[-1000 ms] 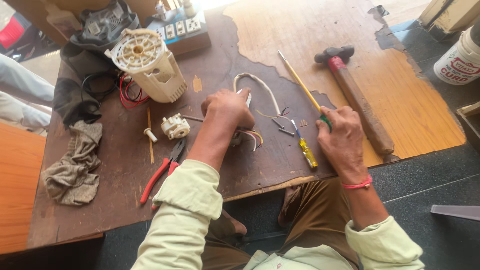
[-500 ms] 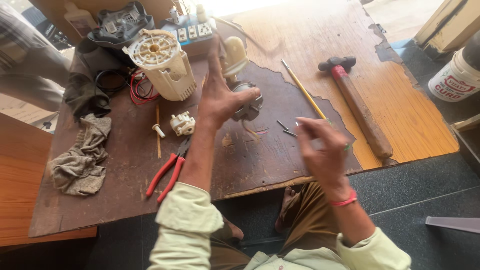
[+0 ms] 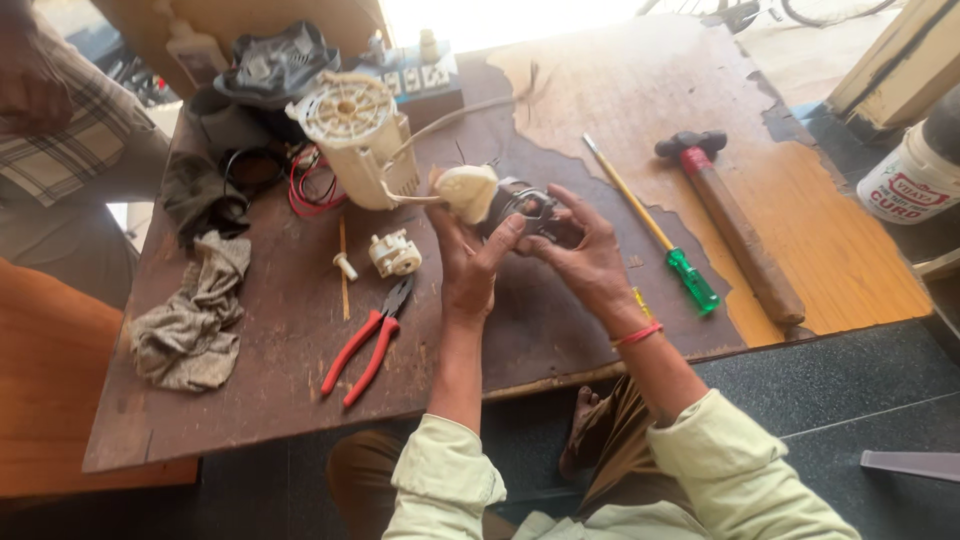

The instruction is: The person disassembles and checks the internal components of a small electric motor at a workbench. They use screwdrivers to remove fasteners, detach wires, and pull apart the motor casing to reveal the internal wiring and rotor.

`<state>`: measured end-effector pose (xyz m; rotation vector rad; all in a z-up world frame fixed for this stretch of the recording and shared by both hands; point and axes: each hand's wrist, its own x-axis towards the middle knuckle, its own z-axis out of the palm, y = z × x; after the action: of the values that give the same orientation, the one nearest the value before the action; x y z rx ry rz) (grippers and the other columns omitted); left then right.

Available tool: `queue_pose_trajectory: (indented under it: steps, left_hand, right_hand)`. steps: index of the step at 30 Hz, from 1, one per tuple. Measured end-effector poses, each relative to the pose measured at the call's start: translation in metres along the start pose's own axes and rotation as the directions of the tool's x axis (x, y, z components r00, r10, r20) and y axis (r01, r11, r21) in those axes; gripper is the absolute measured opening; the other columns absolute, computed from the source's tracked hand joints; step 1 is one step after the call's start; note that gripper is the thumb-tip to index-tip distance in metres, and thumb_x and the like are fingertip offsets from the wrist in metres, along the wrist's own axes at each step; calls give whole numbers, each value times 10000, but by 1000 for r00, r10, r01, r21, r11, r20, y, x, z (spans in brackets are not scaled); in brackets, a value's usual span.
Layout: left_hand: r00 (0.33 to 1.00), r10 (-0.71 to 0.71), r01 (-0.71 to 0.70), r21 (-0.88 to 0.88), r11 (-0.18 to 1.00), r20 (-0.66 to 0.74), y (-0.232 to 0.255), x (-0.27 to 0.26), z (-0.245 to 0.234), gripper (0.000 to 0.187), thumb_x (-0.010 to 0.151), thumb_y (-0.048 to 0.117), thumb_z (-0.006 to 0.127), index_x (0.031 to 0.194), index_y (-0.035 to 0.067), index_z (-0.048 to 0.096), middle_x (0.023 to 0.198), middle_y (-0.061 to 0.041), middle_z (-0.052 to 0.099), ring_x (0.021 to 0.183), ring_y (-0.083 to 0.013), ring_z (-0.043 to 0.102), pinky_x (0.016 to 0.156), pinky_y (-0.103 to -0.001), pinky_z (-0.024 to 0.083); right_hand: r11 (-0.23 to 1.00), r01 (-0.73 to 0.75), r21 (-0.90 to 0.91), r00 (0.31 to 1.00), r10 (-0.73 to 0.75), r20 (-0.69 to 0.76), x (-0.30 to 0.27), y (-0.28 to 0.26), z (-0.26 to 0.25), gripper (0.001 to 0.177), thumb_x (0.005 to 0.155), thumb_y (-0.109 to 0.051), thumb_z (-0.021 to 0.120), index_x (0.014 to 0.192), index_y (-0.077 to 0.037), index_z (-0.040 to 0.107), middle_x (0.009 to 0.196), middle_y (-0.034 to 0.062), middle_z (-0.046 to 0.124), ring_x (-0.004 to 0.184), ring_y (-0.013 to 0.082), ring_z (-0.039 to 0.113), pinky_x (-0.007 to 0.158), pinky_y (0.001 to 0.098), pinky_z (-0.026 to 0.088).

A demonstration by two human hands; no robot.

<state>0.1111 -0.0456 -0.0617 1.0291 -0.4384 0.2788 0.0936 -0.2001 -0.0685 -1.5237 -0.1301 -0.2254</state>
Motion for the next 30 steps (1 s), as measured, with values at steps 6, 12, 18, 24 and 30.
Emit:
queue_pose_trajectory:
  steps: [6,12,18,24,30]
  left_hand:
    - [969,-248,245,-124,961,-12,3,-13,-38,598,897,322,805,1347,10,566,1316,-75,638,1237,-194,591,1113,-339,447]
    - [891,-434,347,-421,838,-131,20,-27,-55,607,977,397,763,1319,-79,607,1312,-189,612,1217,-270,628,1110,-397,466]
    - [741,-556,401,-416,816,-376,32,-59,-53,580,818,54,657,1359,151,473,1271,-175,619,1097,-308,678,972,-495,574]
    - [716,-568,508,-255,822,-405,47,-75,-47,470,906,-36,648,1347,-23,486,1221,-213,644,1065,-285,708,930,-450,642]
    - [591,-690,806,355,474,-418,101,-117,-19,215,950,77,633,1142,-19,642,881,-226,785,705,-230,748,609,-325,593]
  right_hand:
    - [992,73,-105,996,-68,50,-1,2,-7,775,761,-16,867,1452,-37,519,1201,87,699,1130,148,678,993,295,583]
    - [924,154,-351,988,-148,43,-18,-9,5,753,742,-71,900,1408,-69,549,1197,104,700,1141,168,694,985,319,608]
    - [700,414,-581,901,-407,151,-29,-14,9,748,713,-114,925,1360,-55,554,1251,169,663,1144,301,697,970,397,585]
    - [606,443,-661,882,-427,199,-36,-16,11,772,727,-134,920,1379,-63,512,1288,208,637,1162,390,663,941,450,567]
    - [576,446,-685,876,-438,202,-32,-15,8,757,752,-113,892,1398,-57,501,1290,205,632,1171,405,654,954,464,555]
